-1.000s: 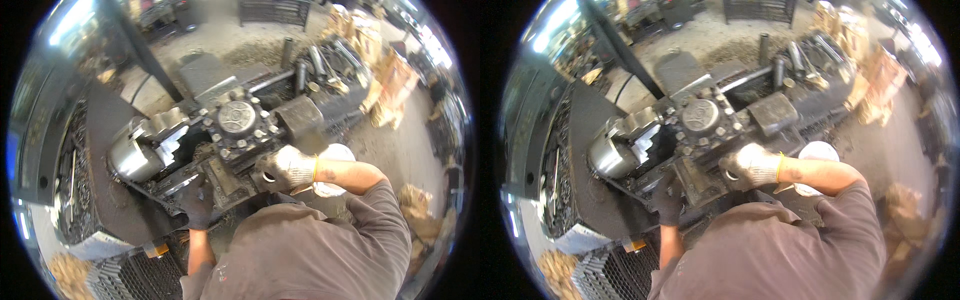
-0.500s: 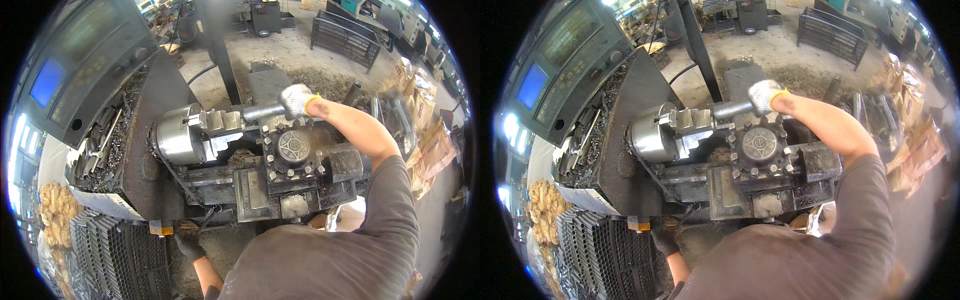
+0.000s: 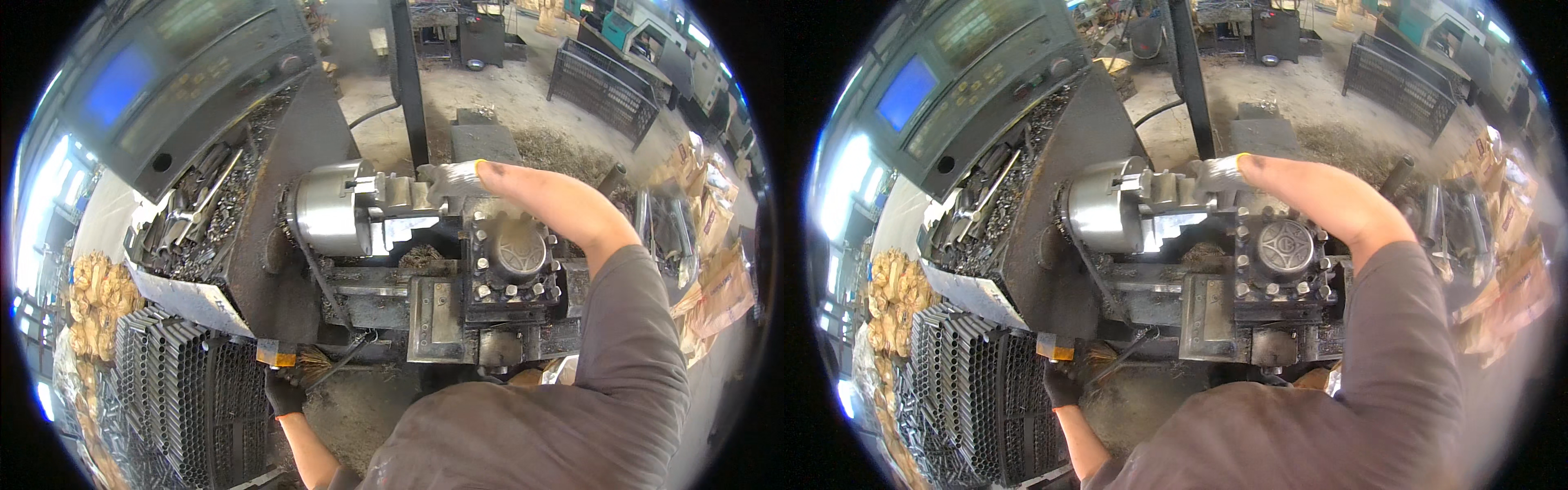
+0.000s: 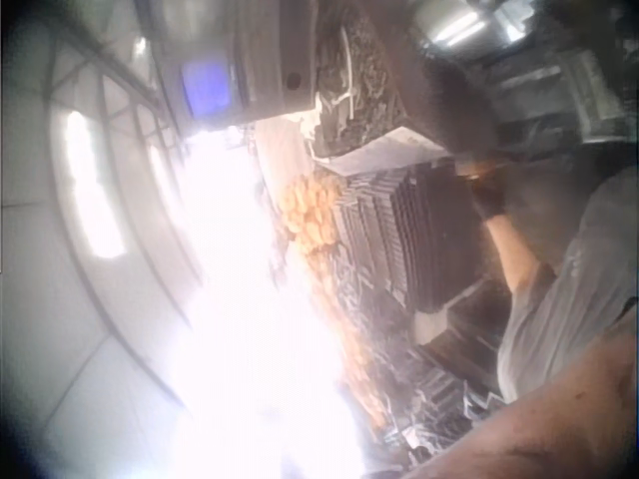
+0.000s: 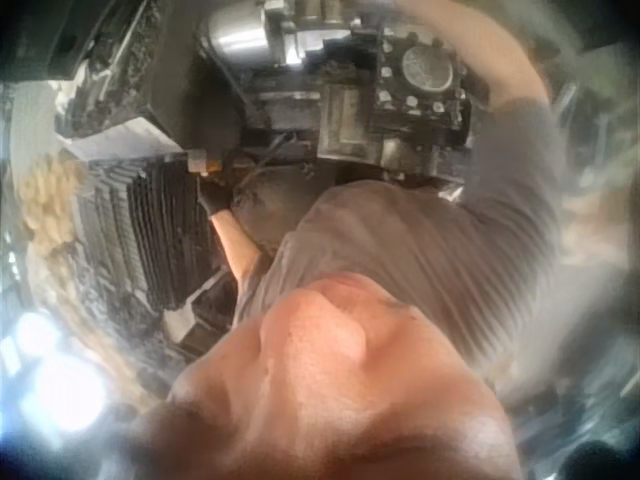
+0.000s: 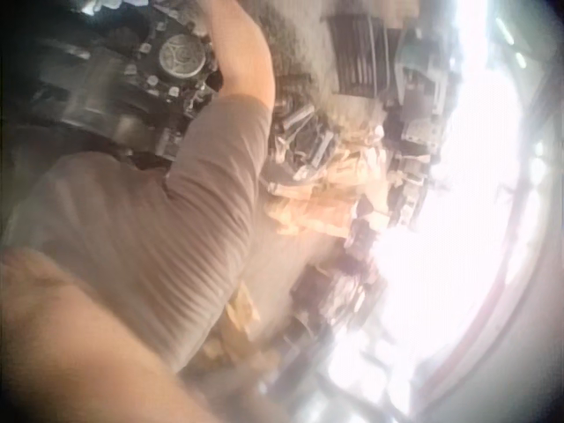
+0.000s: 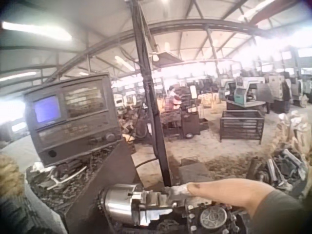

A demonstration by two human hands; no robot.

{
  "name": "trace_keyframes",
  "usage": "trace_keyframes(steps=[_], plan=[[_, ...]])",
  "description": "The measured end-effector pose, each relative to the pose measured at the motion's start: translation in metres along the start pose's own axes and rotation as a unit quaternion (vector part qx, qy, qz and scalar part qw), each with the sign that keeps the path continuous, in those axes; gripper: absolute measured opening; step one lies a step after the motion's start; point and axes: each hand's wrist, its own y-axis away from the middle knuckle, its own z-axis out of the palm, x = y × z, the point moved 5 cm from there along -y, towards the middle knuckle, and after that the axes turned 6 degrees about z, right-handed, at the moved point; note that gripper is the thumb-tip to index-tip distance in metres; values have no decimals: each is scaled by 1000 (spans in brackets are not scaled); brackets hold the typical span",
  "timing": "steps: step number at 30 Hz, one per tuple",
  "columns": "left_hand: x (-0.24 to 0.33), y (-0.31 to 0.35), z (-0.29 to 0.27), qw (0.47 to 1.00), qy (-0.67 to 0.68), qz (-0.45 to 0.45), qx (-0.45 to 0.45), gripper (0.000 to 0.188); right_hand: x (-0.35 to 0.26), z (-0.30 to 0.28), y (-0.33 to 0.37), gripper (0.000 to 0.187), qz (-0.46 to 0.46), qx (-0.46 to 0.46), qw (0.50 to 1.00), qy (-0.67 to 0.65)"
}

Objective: The person puts on gloves and repeatedly loads short metal tubes into a lathe chuck, secures them, and removes them after machining. The person places the processed tubes onto a nearby stack of similar parts.

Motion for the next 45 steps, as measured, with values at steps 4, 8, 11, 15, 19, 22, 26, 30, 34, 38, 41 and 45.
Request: trace_keyframes(steps=[4,8,11,15,19,22,26,30,34,38,41,45], plan=[[10,-1,0,965,-223,140,-15,25,-18,8,15,77,41,91,987,123],[40,30,32,795,-550,234,105,29,-41,22,112,69,-136,324,907,233],[71,80,82,840,-391,308,215,37,-27,50,215,46,-211,443,870,48],[142,111,212,666,-481,561,99,47,-3,111,300,32,-293,495,818,35],[200,81,361,578,-524,626,-18,48,32,143,320,34,-279,447,843,-107],[246,26,468,535,-594,601,-7,60,58,153,322,31,-261,432,854,-126],[285,-37,546,573,-688,444,30,83,90,159,322,29,-216,420,872,-124],[297,-61,575,549,-761,347,-23,90,105,169,323,28,-177,376,896,-159],[257,-1,541,568,-626,531,-53,88,92,186,309,26,-197,328,910,-158],[119,84,400,556,-668,452,-199,48,56,222,268,26,-257,185,937,-147],[-15,140,234,637,-656,277,-295,47,26,275,232,23,-290,82,946,-120],[-166,268,-78,797,-590,-129,6,51,4,380,160,28,-306,-50,951,-5]])
